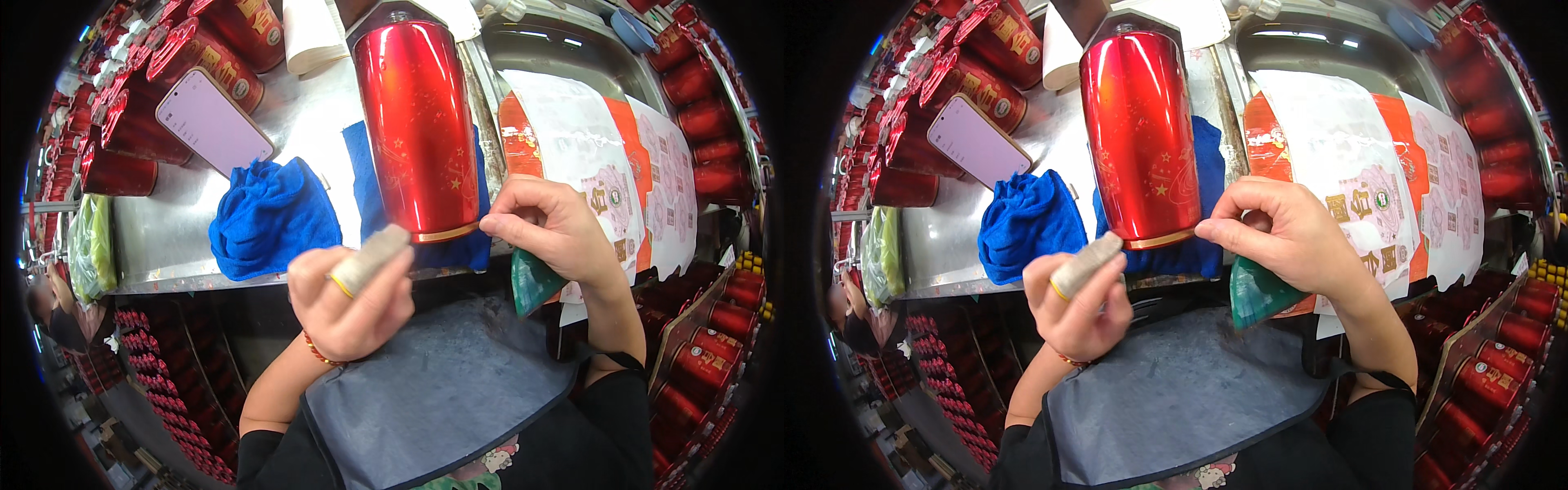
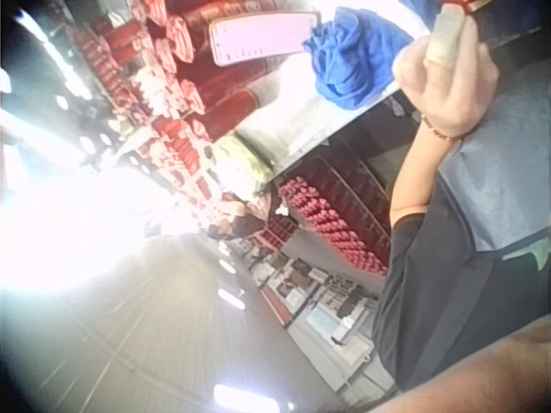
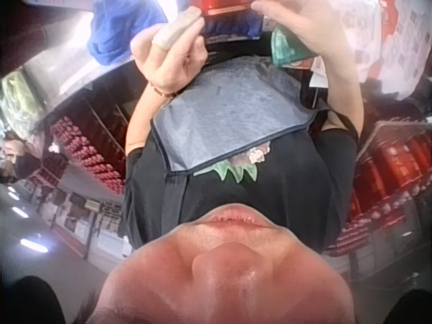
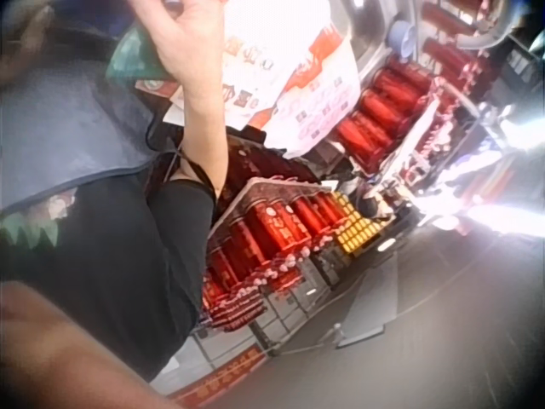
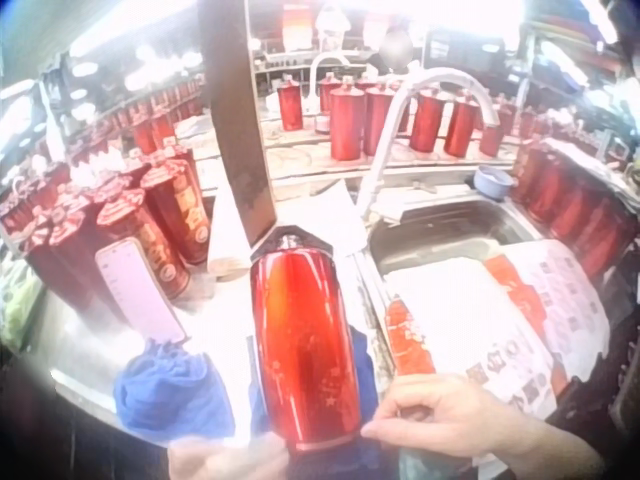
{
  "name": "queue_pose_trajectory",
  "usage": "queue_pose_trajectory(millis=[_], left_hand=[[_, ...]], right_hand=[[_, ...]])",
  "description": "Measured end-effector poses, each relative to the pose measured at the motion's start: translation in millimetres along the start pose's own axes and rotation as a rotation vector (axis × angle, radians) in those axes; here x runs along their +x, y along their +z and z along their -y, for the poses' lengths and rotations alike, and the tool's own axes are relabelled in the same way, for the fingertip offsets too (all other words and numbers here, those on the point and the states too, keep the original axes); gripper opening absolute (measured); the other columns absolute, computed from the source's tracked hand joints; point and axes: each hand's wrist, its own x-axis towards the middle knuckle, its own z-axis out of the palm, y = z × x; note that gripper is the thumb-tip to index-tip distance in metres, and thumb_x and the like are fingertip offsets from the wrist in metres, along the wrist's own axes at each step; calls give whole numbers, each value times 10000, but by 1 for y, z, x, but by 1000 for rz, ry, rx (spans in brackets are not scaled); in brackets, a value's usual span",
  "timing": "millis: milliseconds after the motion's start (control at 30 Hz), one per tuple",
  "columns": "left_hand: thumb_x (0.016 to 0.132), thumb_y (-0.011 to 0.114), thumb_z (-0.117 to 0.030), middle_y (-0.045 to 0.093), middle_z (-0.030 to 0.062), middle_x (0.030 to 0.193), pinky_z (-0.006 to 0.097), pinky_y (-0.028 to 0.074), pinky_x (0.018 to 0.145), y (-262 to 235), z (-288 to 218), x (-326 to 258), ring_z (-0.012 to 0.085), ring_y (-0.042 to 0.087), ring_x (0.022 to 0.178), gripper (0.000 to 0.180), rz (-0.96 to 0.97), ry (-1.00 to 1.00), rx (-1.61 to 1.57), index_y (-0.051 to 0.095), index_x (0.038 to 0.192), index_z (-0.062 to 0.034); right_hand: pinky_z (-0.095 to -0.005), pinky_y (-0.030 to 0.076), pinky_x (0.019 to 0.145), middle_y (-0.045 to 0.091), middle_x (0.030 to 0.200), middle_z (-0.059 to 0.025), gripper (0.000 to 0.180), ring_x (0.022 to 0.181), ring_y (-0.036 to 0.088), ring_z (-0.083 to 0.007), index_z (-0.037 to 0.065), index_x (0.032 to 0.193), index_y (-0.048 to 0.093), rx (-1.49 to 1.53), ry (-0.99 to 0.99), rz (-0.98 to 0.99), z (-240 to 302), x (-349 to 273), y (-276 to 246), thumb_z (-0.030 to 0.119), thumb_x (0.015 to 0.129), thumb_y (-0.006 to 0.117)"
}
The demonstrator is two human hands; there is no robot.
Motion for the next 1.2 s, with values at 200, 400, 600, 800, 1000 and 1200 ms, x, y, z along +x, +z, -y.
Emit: queue_pose_trajectory(millis=[200,400,600,800,1000,1200], left_hand=[[797,799,-201,629,152,1328,390,368,1033,0,5,18,312,519,1143,563,44,-255,-178,635,1305,-22],[687,904,-291,406,210,1546,452,324,1123,23,-6,45,391,410,1371,963,122,-265,-238,456,1487,5],[684,893,-223,460,209,1505,449,417,1080,28,1,44,397,482,1305,916,115,-177,-77,480,1463,28],[679,921,-246,469,282,1472,435,453,1062,29,8,33,423,520,1311,1017,91,-223,-190,398,1495,63],[699,916,-231,464,305,1461,429,486,1034,29,13,32,436,532,1300,1027,90,-210,-246,361,1506,79],[714,903,-206,447,311,1474,435,475,1049,28,15,29,442,516,1316,1015,108,-216,-258,345,1512,81]], right_hand=[[-199,430,601,580,784,26,168,688,533,-25,12,846,658,-32,-14,-14,-1,1,-1,129,937,737],[-189,387,613,581,823,45,119,703,493,-6,18,869,669,-44,-25,-2,-2,2,-1,100,934,725],[-215,374,630,560,865,17,110,723,483,-45,36,865,682,-144,-111,-14,-2,5,1,112,916,744],[-221,368,643,557,882,7,110,741,474,-64,46,857,680,-149,-113,-18,0,5,3,113,901,754],[-219,375,655,568,908,3,103,757,485,-62,39,858,678,-135,-115,-18,3,3,1,101,897,750],[-213,390,679,576,933,-4,94,778,495,-56,30,861,675,-93,-89,-12,13,-3,0,84,903,739]])
